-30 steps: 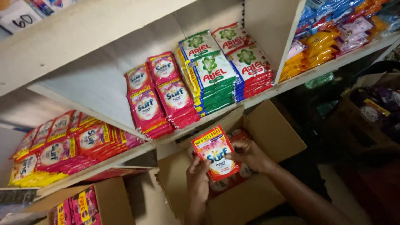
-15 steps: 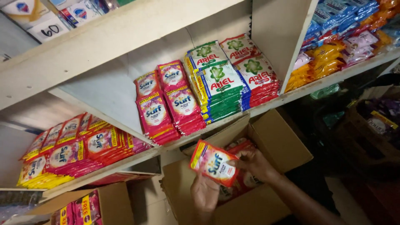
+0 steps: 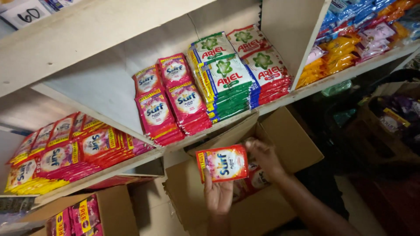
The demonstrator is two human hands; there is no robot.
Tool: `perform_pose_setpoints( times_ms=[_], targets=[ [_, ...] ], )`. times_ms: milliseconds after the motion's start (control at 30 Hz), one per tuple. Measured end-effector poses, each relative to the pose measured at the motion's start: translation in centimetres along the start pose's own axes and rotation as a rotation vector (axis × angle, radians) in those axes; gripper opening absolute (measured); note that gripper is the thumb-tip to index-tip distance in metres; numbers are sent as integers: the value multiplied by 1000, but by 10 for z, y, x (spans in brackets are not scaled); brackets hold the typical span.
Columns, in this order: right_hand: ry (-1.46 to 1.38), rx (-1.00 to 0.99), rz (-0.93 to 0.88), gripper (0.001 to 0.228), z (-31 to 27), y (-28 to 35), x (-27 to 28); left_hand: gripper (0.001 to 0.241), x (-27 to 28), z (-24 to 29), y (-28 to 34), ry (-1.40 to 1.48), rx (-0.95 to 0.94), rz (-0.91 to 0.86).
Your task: The recorder is stocking detergent packets from a cardboard box onto a store shelf.
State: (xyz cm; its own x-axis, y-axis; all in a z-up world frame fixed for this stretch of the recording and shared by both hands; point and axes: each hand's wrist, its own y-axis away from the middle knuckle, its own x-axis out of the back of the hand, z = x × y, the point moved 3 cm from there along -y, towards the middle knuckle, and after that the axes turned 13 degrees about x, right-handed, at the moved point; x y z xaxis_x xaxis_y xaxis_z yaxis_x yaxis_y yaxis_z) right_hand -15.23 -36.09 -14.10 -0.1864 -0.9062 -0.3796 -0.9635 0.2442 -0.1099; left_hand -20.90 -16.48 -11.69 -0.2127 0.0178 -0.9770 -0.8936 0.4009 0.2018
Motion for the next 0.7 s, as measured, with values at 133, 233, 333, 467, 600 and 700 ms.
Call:
perform_pose_setpoints(
  times_ms=[133,233,333,467,600,700],
  targets=[
    [232,-206,-370,19,4,19,-11,48,-9,5,0,-26,-74,7],
    [319,-368,-366,24,-35,32,-31,51,-7,7,5,-23,-63,-124],
    [325,-379,-383,28,-56,38,-43,60,-19,3,11,-32,-2,-343],
    [401,-398,-333,25,-56,35,-39,60,-18,0,9,-67,-37,-587],
    [141,-309,-588,38,-29,45,-27,46,24,5,8,-31,-84,-255],
    [232,-400,-559,42,-21,44,-22,45,26,12,-2,-35,-93,-102]
  ],
)
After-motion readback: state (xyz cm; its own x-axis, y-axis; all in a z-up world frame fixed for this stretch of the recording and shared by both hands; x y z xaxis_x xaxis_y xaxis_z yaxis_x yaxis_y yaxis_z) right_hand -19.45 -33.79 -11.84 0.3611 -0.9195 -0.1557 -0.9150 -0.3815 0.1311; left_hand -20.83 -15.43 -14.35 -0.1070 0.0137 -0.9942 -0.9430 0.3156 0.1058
